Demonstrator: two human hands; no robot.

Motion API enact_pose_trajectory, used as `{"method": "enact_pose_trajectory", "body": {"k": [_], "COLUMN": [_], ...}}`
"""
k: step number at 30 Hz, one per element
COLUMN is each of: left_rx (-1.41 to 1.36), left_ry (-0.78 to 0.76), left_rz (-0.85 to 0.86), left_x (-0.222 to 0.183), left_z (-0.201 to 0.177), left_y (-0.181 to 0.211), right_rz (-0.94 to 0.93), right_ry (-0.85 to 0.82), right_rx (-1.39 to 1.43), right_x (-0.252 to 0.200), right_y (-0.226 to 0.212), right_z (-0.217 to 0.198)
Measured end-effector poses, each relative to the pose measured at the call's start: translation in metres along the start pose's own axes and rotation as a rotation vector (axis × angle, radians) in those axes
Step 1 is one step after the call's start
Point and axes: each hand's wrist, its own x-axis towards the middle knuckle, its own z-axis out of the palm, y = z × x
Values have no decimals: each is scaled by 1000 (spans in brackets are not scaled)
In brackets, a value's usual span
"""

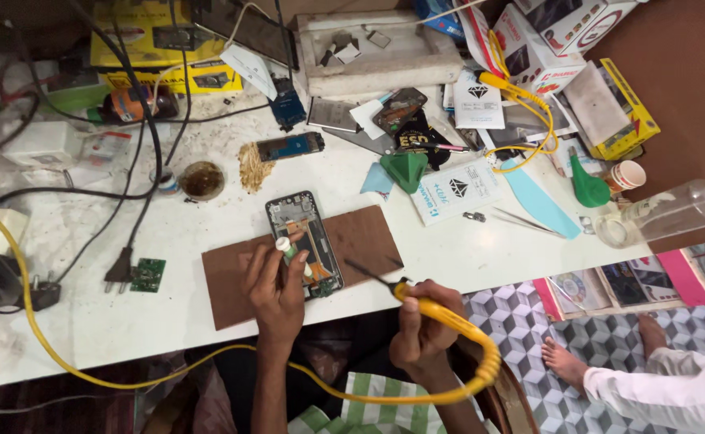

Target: The person applies a liquid from a small bottle onto the motherboard of a disassembled smartphone and then uses a soldering iron to work on the circuit board. The person repeatedly applies the liquid and solders different areas of the board.

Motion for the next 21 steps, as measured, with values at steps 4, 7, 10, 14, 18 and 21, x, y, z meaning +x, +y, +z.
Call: {"method": "enact_pose_trajectory", "body": {"k": [4, 7, 10, 14, 18, 21], "left_rx": [322, 358, 320, 406, 211, 339], "left_ry": [59, 67, 67, 54, 58, 69], "left_rz": [212, 183, 229, 270, 195, 358], "left_x": [0, -3, 0, -2, 0, 0], "left_z": [-1, -1, 0, -3, -3, -4], "left_y": [3, 0, -4, -13, -16, -10], "right_rz": [86, 275, 201, 188, 218, 280], "right_ry": [261, 218, -5, -175, -249, -297], "right_rx": [450, 542, 545, 523, 503, 467], "right_x": [5, 37, 71, 101, 112, 113], "right_y": [31, 45, 59, 85, 88, 84], "right_z": [16, 24, 40, 66, 89, 100]}}
